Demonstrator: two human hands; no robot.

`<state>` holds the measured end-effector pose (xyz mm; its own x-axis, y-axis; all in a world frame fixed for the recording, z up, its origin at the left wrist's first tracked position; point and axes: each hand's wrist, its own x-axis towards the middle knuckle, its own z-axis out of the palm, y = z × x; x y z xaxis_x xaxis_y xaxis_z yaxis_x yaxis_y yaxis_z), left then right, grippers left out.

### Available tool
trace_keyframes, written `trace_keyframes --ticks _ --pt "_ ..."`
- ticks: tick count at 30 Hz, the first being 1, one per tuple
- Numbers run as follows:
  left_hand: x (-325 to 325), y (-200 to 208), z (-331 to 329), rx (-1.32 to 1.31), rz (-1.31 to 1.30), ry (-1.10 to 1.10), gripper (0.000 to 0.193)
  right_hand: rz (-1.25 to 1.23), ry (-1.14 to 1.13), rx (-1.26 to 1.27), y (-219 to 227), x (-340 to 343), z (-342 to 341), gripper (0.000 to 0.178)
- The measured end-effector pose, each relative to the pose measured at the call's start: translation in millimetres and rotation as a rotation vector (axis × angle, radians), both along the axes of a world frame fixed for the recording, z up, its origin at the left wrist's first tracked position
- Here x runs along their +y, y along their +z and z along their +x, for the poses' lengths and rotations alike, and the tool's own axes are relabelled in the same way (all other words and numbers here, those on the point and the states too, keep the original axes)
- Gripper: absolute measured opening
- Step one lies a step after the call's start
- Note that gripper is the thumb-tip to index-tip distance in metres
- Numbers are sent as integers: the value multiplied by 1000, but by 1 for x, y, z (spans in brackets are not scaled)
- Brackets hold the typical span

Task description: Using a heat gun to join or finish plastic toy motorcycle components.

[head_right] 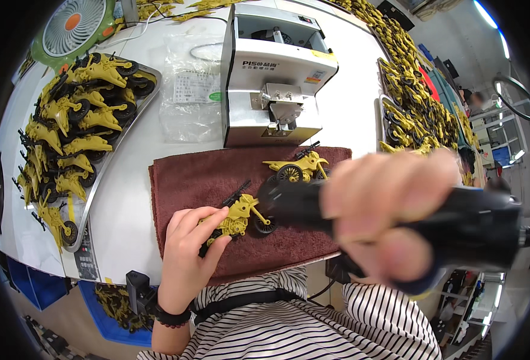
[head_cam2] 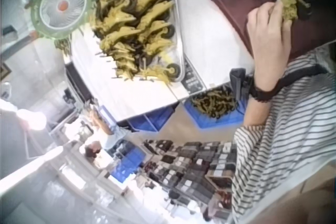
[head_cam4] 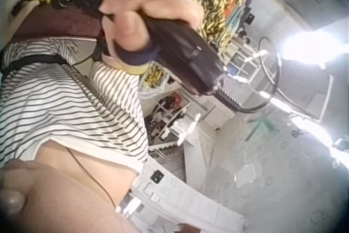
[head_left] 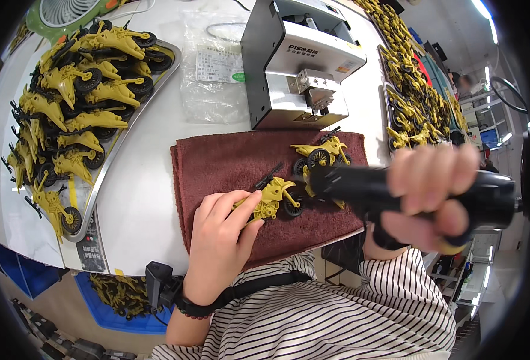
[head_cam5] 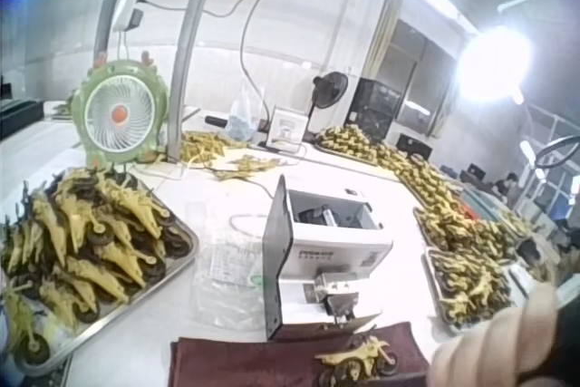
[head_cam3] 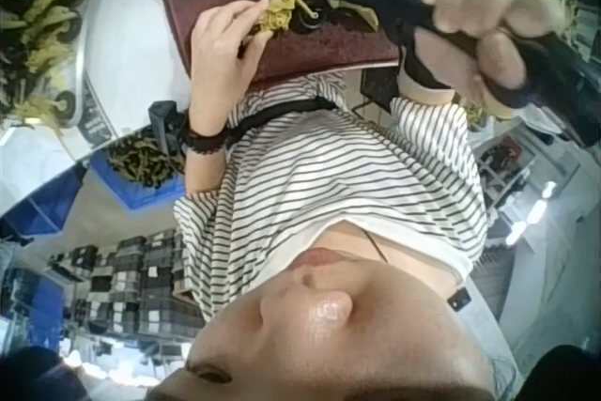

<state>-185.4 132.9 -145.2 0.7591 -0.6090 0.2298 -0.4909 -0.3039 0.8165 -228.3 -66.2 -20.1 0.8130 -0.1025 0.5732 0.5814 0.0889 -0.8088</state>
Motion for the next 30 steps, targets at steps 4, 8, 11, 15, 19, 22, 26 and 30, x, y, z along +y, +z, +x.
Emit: trace_keyframes --ticks 4,8,11,15,19,22,26,30 --pt "0 2 -1 -2 -7 -13 40 -61 -144 -106 23 -39 8 18" --pt "1 2 1 -38 67 -17 40 59 -286 -130 7 -42 40 17" --pt "2 6 3 -11 79 -49 37 13 -282 -124 2 -42 50 16" --pt "0 13 -6 -159 165 0 40 -11 -276 -94 2 -37 54 15" --pt "-27 13 -33 -171 168 -74 63 -27 -62 -15 6 -23 38 19" --pt "-49 -1 -55 -154 166 -119 69 11 59 74 19 1 7 23" --pt "-44 -21 -52 -269 401 -49 93 86 233 54 -17 37 14 25" --pt "-47 -23 -53 -430 465 -3 89 -30 231 107 -25 48 9 26"
